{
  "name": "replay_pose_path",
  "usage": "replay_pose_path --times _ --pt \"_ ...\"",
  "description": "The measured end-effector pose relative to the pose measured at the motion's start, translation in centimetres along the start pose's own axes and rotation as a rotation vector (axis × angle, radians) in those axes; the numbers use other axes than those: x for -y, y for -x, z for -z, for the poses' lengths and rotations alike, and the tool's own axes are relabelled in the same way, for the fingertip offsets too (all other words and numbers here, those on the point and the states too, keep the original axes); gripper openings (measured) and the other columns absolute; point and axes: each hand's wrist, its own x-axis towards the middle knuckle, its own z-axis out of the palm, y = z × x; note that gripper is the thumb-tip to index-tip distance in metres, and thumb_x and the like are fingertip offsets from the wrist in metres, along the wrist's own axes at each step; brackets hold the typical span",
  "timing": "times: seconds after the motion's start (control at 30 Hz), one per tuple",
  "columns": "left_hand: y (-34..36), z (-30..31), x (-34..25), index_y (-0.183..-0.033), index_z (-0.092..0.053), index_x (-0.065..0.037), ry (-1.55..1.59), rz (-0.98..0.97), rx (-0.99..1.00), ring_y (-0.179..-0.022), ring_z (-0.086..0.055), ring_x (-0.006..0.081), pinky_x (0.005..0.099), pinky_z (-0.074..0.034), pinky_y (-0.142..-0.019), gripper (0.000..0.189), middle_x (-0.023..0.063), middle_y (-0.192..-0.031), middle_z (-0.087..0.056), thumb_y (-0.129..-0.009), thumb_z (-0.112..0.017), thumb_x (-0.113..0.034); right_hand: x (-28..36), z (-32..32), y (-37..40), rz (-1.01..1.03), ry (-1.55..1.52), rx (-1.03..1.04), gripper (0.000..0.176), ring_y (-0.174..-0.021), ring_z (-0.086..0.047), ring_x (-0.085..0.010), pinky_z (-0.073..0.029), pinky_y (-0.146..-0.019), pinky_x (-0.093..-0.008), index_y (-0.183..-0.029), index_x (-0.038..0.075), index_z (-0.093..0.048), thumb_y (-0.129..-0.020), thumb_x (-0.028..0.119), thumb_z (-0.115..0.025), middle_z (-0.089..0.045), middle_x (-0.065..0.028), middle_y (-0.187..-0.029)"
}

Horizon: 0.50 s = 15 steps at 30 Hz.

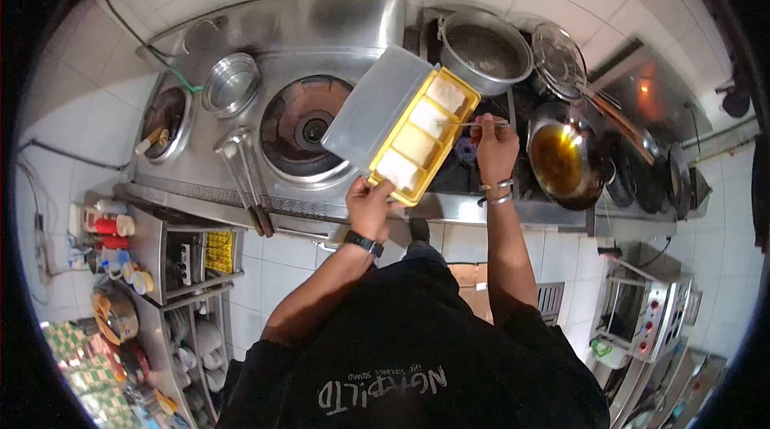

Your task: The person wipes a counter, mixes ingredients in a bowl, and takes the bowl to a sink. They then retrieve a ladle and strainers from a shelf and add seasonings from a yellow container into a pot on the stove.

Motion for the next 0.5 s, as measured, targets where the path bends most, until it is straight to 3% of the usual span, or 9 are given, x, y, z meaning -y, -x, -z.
replay_pose_path --times 0.03,0.07,0.17,0.2,0.5 --pt "-1.1 -1.6 0.4 -0.086 -0.057 -0.001 0.024 -0.019 0.007 -0.071 -0.067 0.0196 0.0386 -0.063 -0.059 0.01 0.007 -0.085 -0.063 -0.079 -0.062 0.005 -0.6 0.3 -2.1 0.0 -0.01 0.02 0.026 -0.054 -0.06 -0.0129 -0.05 -0.05 -0.0284 -0.083 -0.004 -0.064 -0.096 0.017 -0.056 -0.063 -0.0069 -0.065" --pt "-2.0 -3.3 1.0 -0.1 -0.058 0.004 0.015 -0.051 -0.002 -0.08 -0.07 0.0269 0.0388 -0.063 -0.063 0.018 0.0142 -0.095 -0.065 -0.082 -0.06 0.004 -1.5 0.7 -4.4 -0.015 -0.019 0.008 0.026 -0.054 -0.061 -0.0134 -0.051 -0.051 -0.0288 -0.083 -0.005 -0.064 -0.096 0.017 -0.056 -0.064 -0.0073 -0.065" --pt "-4.8 -8.5 1.9 -0.106 -0.058 0.005 0.055 -0.035 -0.037 -0.079 -0.069 0.0265 0.0388 -0.063 -0.063 0.024 0.0139 -0.098 -0.065 -0.082 -0.06 0.005 -2.0 1.6 -10.3 -0.069 0.002 -0.014 0.028 -0.053 -0.061 -0.0143 -0.051 -0.05 -0.0295 -0.081 -0.006 -0.066 -0.095 0.016 -0.056 -0.065 -0.0084 -0.065" --pt "-5.4 -10.3 1.8 -0.094 -0.058 0.001 0.104 -0.056 -0.012 -0.078 -0.068 0.0241 0.0406 -0.063 -0.06 0.017 0.0114 -0.094 -0.064 -0.078 -0.061 0.006 -2.5 2.1 -12.2 -0.075 -0.035 -0.029 0.028 -0.053 -0.061 -0.0146 -0.051 -0.05 -0.0293 -0.08 -0.006 -0.066 -0.095 0.017 -0.056 -0.065 -0.0086 -0.064" --pt "-11.0 -19.4 2.7 -0.089 -0.054 0.002 0.077 -0.048 -0.222 -0.075 -0.068 0.0262 0.0386 -0.062 -0.056 0.018 0.0138 -0.092 -0.062 -0.074 -0.063 0.004 -6.3 3.5 -23.3 -0.153 -0.127 -0.046 0.027 -0.054 -0.062 -0.0178 -0.049 -0.051 -0.0316 -0.078 -0.005 -0.067 -0.092 0.016 -0.057 -0.067 -0.0107 -0.066"
